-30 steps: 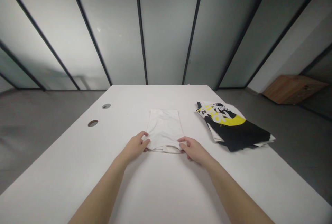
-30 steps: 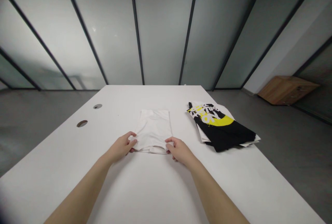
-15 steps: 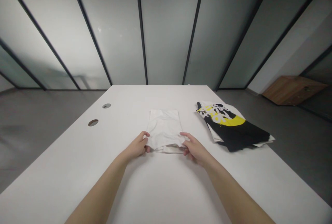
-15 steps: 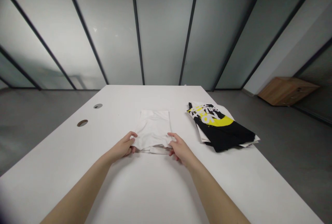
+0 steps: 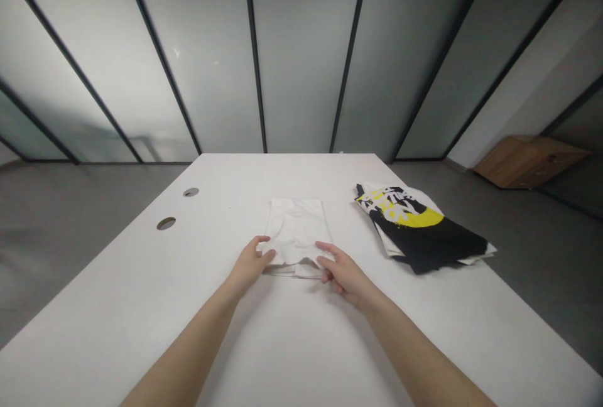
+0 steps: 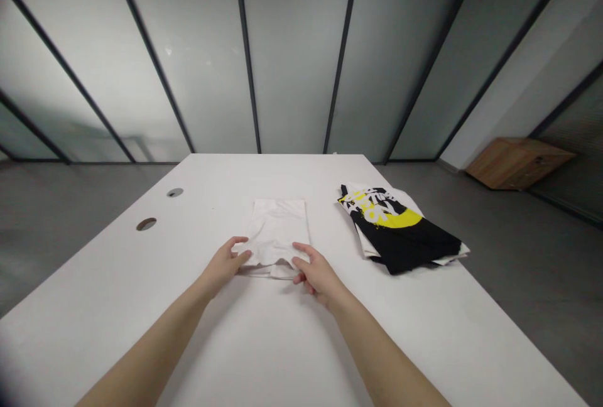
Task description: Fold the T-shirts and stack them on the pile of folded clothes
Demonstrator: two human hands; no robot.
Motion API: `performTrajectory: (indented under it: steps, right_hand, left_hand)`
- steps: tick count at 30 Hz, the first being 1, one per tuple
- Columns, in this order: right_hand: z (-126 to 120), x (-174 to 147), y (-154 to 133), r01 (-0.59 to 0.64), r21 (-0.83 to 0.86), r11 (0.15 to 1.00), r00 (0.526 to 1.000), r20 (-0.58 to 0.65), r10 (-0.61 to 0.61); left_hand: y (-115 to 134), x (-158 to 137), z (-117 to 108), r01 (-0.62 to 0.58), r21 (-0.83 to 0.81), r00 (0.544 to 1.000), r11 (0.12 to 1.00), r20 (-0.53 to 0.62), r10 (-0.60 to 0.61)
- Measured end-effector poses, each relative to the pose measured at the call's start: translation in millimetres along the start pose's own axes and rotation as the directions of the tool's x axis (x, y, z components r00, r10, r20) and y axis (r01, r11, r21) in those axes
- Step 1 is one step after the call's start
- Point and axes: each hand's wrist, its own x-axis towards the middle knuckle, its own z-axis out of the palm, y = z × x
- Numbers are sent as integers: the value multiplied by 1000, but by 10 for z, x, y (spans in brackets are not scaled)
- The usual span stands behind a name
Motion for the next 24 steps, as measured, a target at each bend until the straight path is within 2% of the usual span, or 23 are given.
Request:
performTrajectory:
  steps: [3, 5, 8, 11, 12, 14, 16, 19, 21, 24]
  right_hand:
    - [-34, -9, -31, -2, 83, 997, 998, 57, -2]
    - [-65, -30, -55, -44, 49, 998, 996, 84, 40]
    - [-107, -83, -80, -120, -165, 979, 985, 100, 138]
    - [-160, -126, -80, -87, -411, 907, 986, 92, 136]
    - [-189, -130, -74, -49, -477, 877, 991, 86, 103]
    - [-264, -115, -59, 84, -596, 798, 996, 84, -42]
    - [-347, -78, -49, 195, -717, 670, 976, 72, -206]
    - [-414, -25, -58, 161, -853, 496, 934, -30, -356]
    - [-388, -12, -67, 185, -873, 452, 888, -47, -456]
    - [-274, -28, -45, 423, -793, 439, 817, 124, -563]
  left_hand:
    - [80, -37, -32, 87, -171, 992, 981, 108, -69]
    - [86, -38, -73, 110, -160, 981, 981, 177, -81]
    - [33, -24, -145, -2, 88, 982, 996, 186, -14]
    - [2, -36, -226, -93, 352, 969, 931, 247, 4]
    - [9, -45, -258, -112, 426, 965, 898, 261, -4]
    - [43, -62, -330, -145, 559, 968, 816, 252, -1]
    - [82, -63, -402, -159, 643, 975, 749, 222, 16]
    - [118, -37, -453, -222, 691, 973, 688, 205, 109]
    - [125, -25, -418, -346, 677, 937, 650, 219, 271]
    - [118, -53, -282, -547, 581, 834, 602, 315, 454]
